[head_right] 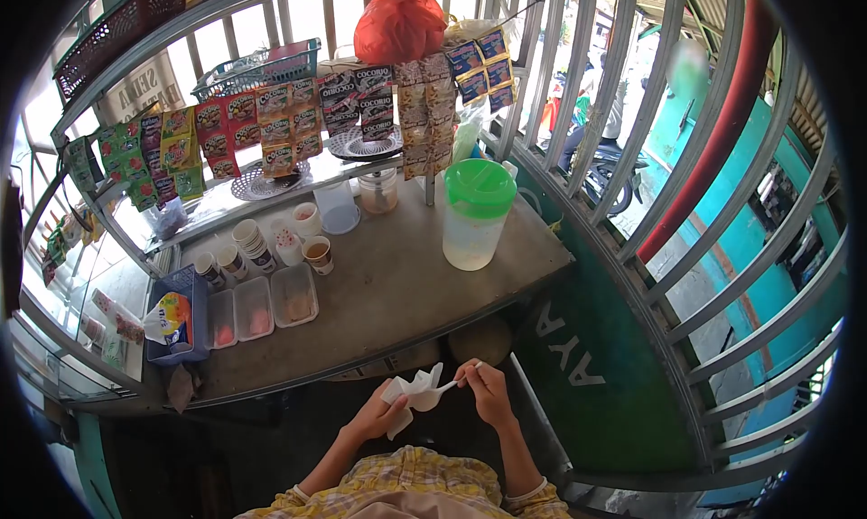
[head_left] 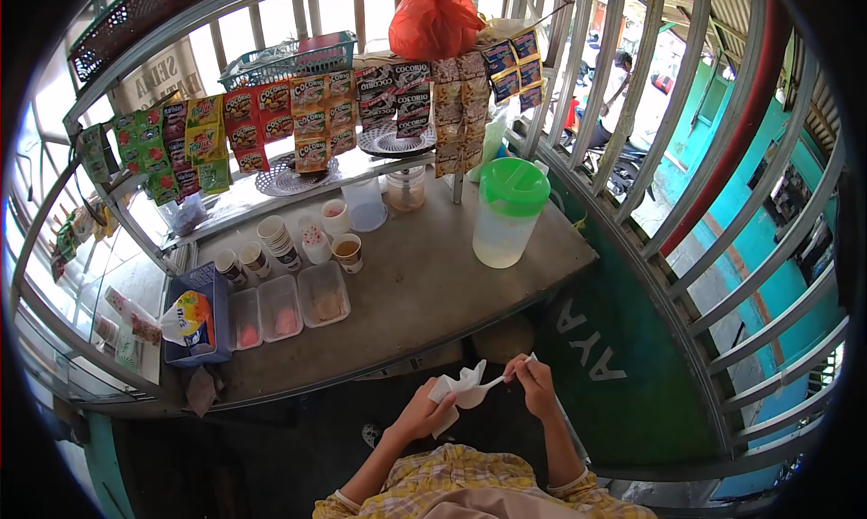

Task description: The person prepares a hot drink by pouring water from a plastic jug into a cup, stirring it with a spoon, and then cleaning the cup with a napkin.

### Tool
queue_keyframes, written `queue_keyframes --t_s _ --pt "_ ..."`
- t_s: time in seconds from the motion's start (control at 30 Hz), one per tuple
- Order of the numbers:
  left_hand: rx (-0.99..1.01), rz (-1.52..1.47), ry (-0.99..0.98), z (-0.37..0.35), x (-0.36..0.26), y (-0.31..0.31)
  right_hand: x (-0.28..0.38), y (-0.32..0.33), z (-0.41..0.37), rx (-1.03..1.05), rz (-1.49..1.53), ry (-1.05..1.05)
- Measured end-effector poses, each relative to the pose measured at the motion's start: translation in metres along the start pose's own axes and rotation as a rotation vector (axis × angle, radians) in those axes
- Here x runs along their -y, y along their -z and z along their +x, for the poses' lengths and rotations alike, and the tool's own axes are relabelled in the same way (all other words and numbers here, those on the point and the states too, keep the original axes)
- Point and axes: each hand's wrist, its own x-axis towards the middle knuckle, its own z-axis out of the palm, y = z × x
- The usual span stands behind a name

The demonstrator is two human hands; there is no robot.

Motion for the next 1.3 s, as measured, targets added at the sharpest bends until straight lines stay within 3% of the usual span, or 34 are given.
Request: queue_keyframes --t_s 0.1,0.33,0.5,0.7,0.9,1.0,1.3 --pt "0.105 0.017 0.050 -0.004 0.013 0.006 0.003 -0.011 0.000 0.056 0.012 -0.047" --pt "-0.085 -0.136 0.029 -0.011 0.020 0.028 0.004 -0.037 0.009 0.122 0.113 -0.043" --pt "-0.251 -0.338 0.199 -0.024 0.036 0.052 0.004 -0.060 0.021 0.043 -0.058 0.010" --pt "-0.383 -0.513 0.143 -0.033 0.033 0.091 0.002 -0.099 0.035 0.026 -0.093 0.025" --pt "-0.334 -0.394 0.111 -0.031 0.055 0.120 0.008 -0.146 0.048 0.062 0.101 0.029" --pt "-0.276 -0.147 0.105 -0.031 0.045 0.138 0.008 -0.166 0.053 0.088 0.109 0.016" --pt "-0.091 -0.217 0.131 -0.038 0.055 0.157 0.004 -0.197 0.063 0.069 0.057 -0.021"
